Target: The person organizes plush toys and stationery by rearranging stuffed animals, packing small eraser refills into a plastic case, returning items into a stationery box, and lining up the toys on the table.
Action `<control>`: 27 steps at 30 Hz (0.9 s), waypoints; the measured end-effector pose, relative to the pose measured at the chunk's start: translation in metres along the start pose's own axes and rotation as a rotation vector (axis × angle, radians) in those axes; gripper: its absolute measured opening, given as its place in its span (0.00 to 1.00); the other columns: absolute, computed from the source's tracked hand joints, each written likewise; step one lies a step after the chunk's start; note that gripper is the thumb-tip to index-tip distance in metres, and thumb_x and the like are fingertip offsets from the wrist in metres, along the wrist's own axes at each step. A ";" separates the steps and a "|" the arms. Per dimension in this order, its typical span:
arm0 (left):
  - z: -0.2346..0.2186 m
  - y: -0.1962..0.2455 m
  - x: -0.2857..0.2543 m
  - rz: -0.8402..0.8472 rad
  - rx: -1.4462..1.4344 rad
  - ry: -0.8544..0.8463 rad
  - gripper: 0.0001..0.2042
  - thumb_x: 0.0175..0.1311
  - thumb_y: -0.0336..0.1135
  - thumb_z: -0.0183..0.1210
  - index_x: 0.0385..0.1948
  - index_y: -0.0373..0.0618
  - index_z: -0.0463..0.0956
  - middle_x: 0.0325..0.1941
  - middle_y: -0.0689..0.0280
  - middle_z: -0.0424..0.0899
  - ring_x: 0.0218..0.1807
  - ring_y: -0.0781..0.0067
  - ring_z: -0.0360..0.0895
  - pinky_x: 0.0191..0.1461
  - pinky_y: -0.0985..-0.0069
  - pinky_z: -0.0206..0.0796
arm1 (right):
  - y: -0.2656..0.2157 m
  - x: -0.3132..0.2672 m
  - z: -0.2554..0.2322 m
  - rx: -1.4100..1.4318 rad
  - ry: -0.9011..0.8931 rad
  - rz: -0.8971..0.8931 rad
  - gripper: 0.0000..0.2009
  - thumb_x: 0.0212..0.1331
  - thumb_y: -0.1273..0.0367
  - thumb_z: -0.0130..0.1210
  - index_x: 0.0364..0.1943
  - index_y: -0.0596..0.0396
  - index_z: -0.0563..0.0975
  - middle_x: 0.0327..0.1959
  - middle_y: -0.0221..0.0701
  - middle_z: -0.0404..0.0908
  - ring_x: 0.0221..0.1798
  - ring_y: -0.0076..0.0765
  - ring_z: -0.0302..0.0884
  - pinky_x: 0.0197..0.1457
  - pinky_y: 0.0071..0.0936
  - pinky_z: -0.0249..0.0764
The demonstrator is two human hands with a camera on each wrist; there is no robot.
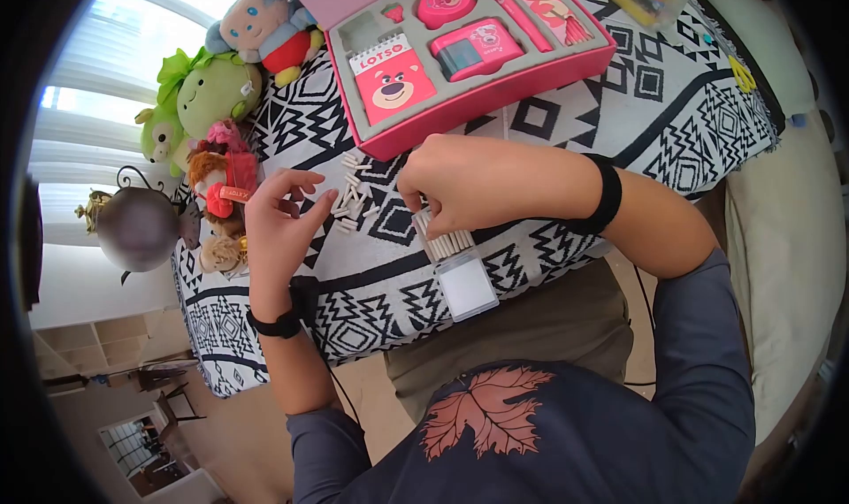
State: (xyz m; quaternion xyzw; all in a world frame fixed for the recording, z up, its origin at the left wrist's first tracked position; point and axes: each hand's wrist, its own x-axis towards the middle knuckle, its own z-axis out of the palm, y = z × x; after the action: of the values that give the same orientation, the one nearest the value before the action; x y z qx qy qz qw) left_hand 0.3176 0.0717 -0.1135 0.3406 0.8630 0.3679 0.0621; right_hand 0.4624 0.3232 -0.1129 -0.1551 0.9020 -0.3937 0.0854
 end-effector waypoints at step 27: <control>0.027 0.017 -0.009 0.511 0.308 -0.270 0.07 0.68 0.23 0.63 0.46 0.39 0.82 0.45 0.56 0.84 0.48 0.51 0.82 0.52 0.62 0.76 | 0.017 0.004 0.017 -0.151 0.035 -0.241 0.14 0.70 0.73 0.60 0.58 0.57 0.85 0.60 0.40 0.82 0.63 0.47 0.77 0.67 0.41 0.77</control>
State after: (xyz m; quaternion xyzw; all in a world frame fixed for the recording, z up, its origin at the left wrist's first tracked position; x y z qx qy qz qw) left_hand 0.3432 0.0903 -0.1226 0.5973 0.7791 0.1881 0.0290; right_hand 0.4594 0.3208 -0.1373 -0.2613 0.9053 -0.3348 0.0099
